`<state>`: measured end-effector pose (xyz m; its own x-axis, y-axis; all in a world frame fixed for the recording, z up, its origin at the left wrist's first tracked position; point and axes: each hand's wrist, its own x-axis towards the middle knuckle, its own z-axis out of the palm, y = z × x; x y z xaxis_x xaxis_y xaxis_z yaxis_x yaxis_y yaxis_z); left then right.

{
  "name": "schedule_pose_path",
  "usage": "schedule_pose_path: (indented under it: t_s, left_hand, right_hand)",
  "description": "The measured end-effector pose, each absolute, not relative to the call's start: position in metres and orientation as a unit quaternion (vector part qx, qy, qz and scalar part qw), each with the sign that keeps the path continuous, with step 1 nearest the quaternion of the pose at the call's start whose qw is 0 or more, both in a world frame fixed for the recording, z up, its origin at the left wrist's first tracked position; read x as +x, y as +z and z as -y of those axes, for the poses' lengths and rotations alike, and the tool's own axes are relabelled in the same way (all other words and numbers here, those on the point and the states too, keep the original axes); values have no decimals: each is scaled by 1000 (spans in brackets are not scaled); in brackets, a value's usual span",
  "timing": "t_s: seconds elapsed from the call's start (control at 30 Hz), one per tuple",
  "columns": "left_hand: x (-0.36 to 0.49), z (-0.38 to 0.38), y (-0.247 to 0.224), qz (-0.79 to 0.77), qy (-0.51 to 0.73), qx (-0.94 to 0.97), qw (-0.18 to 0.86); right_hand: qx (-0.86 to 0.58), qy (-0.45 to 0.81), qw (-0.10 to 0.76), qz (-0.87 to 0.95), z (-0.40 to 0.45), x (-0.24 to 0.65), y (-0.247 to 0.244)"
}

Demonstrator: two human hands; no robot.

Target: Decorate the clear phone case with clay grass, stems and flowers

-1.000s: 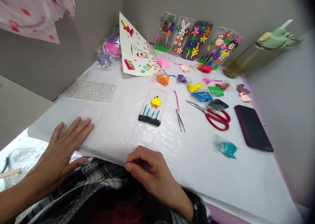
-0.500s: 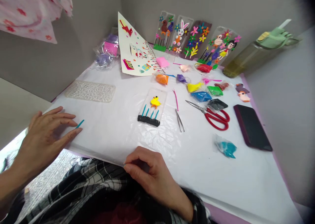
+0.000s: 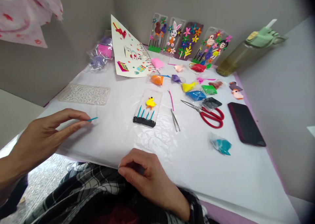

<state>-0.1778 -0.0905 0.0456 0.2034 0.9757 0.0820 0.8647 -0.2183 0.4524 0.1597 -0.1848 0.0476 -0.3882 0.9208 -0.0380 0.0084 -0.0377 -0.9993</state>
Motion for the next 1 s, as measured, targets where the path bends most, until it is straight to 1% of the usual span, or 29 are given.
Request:
schedule_pose_path:
  t_s: [0.07, 0.17, 0.27, 0.4, 0.6, 1.0]
  left_hand:
    - [-142, 73, 69, -551, 203, 780, 216]
    - [-93, 49, 92, -440, 185, 837, 268]
    - [-53, 31, 101, -355, 192, 857, 321]
    - [-12, 11, 100, -293, 150, 867, 373]
    - [20, -14, 92, -226, 72, 906, 350]
    - [37, -31, 82, -185, 36, 947, 260]
  right_hand:
    - [-398, 597, 378, 585, 184, 160, 48]
    - [-402, 594, 368, 591, 183, 160, 49]
    - [-404, 595, 360, 594, 183, 161, 50]
    - [-394, 587, 363, 606, 184, 161, 48]
    - [-382, 577, 356, 628, 183, 159, 39]
    - [-351, 559, 372, 653, 185, 158, 31]
